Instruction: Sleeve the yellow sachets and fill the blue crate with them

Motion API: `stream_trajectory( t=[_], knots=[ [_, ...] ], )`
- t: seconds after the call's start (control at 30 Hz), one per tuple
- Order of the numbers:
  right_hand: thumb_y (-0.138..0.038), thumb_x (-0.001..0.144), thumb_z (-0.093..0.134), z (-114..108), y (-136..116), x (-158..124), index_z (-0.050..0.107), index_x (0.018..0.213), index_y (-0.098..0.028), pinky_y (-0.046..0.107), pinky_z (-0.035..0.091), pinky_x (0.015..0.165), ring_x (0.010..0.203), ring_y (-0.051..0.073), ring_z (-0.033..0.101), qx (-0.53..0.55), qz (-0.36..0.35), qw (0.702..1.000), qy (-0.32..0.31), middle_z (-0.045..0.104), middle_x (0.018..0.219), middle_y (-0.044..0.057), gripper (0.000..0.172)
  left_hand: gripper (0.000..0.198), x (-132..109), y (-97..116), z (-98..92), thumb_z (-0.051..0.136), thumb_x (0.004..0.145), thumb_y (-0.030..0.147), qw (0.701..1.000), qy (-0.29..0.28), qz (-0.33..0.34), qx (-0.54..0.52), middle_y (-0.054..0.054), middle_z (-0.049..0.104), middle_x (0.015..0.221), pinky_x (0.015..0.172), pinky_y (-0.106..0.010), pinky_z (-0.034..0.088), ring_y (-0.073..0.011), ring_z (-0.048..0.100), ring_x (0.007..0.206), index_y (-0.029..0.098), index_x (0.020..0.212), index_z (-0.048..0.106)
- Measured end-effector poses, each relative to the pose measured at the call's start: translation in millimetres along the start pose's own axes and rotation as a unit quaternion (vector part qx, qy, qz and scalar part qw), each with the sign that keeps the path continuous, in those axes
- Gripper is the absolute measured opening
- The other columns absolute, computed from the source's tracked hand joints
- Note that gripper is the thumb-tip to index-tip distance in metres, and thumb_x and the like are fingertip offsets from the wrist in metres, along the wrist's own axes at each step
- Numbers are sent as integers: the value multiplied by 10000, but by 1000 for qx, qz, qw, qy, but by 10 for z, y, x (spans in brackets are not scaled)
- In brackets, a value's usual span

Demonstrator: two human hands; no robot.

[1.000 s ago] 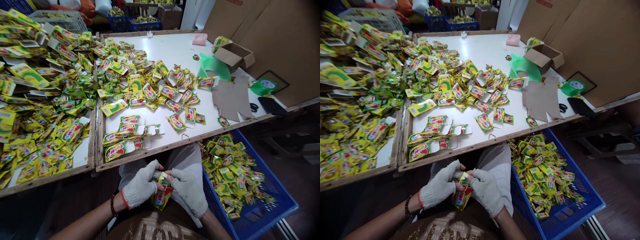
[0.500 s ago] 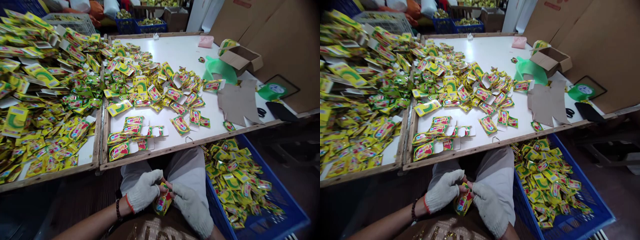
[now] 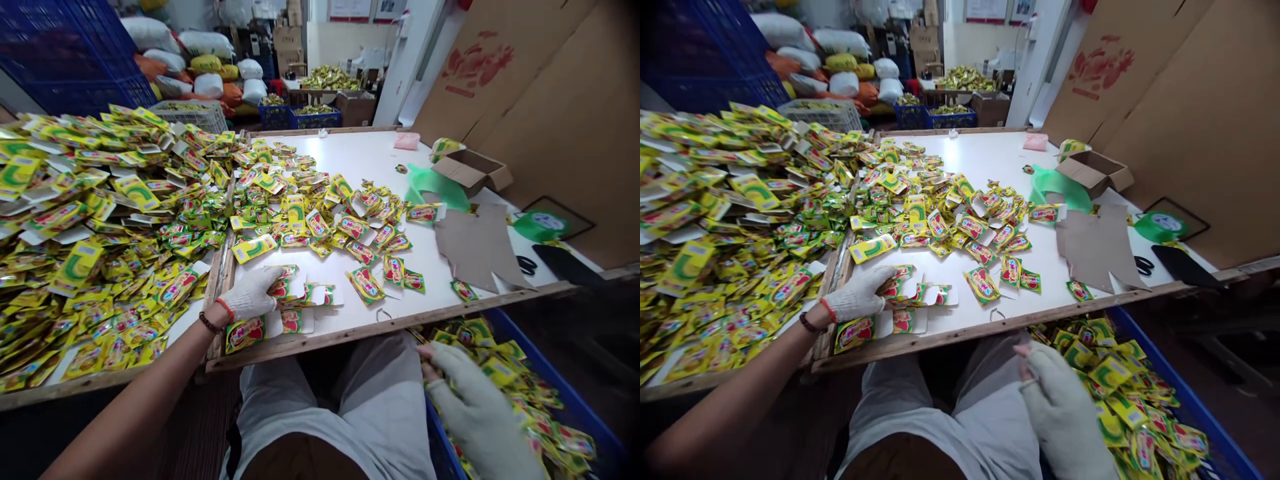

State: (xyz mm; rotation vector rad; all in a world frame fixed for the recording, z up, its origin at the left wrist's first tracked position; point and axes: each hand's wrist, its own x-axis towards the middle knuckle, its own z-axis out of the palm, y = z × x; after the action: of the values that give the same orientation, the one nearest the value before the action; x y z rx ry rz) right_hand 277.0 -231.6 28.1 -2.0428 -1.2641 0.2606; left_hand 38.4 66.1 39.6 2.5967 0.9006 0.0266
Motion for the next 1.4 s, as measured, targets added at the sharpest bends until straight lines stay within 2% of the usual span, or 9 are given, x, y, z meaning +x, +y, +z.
stream_trajectory(
  t=[0.17, 0.33, 0.6, 0.8, 0.97, 1.07, 1.17, 1.27, 1.4],
  knots=[
    [-306, 833, 525, 834, -556, 81, 524, 1145, -187, 401, 479, 930, 1039, 229, 588, 314, 88, 944, -44, 603, 1143, 120, 333, 330, -212, 339, 67, 628, 632, 294, 990, 131, -43, -32, -41, 505, 865, 677, -310, 423, -193, 491, 768, 165, 889, 467],
    [-278, 828, 559, 1177, -778, 99, 448, 1202, -197, 369, 471, 943, 1075, 209, 569, 479, 137, 866, -41, 567, 1208, 111, 398, 366, -547, 849, 595, 527, 784, 347, 965, 124, -76, -220, -101, 548, 1062, 869, -373, 433, -240, 520, 992, 164, 1094, 458],
    [-316, 803, 595, 1074, -514, -196, 562, 1076, -172, 316, 511, 849, 979, 205, 607, 447, 175, 876, -50, 636, 1074, 98, 310, 590, -840, 1103, 1108, 379, 888, 390, 881, 24, -139, -452, -100, 330, 1419, 1070, -328, 298, -206, 371, 1269, 155, 1390, 176],
    [-361, 791, 605, 1042, -355, -470, 569, 1059, -154, 291, 523, 747, 881, 204, 628, 426, 234, 861, -149, 659, 994, 99, 340, 554, -1062, 974, 1223, 478, 855, 348, 838, -42, -128, -529, -103, 521, 1254, 898, -301, 451, -207, 535, 1087, 185, 1347, 283],
    [-319, 782, 589, 967, -227, -645, 605, 888, -154, 262, 489, 659, 747, 168, 596, 335, 214, 890, -224, 652, 834, 49, 196, 264, -1174, 926, 1236, 518, 836, 346, 891, -76, -75, -442, -60, 617, 961, 802, -277, 437, -176, 565, 880, 159, 1008, 591],
    [-279, 760, 582, 878, -207, -615, 594, 705, -158, 240, 453, 597, 656, 142, 551, 263, 185, 910, -263, 611, 685, 15, 134, 204, -1145, 983, 1125, 464, 860, 285, 895, -133, 10, -425, -33, 598, 836, 726, -246, 420, -148, 543, 789, 154, 858, 621],
    [-288, 739, 583, 849, -206, -525, 578, 851, -165, 254, 483, 641, 727, 152, 586, 343, 193, 884, -251, 635, 803, 36, 166, 141, -1096, 1029, 1082, 493, 837, 244, 888, -147, -3, -435, -26, 595, 870, 748, -253, 415, -148, 540, 811, 163, 906, 586],
    [-280, 751, 565, 861, -237, -458, 513, 1133, -164, 312, 495, 787, 925, 186, 602, 386, 204, 865, -248, 620, 1073, 99, 402, 250, -1064, 1046, 1124, 524, 805, 205, 829, -159, -67, -531, -27, 588, 929, 748, -261, 437, -150, 557, 848, 181, 1038, 435],
    [-301, 853, 456, 819, -341, -466, 633, 1053, -159, 323, 468, 849, 931, 196, 606, 297, 145, 899, -288, 657, 1036, 96, 302, 355, -1053, 1061, 1166, 528, 761, 125, 779, -164, -119, -593, 28, 527, 804, 642, -207, 423, -99, 528, 727, 193, 1057, 345]
  ],
)
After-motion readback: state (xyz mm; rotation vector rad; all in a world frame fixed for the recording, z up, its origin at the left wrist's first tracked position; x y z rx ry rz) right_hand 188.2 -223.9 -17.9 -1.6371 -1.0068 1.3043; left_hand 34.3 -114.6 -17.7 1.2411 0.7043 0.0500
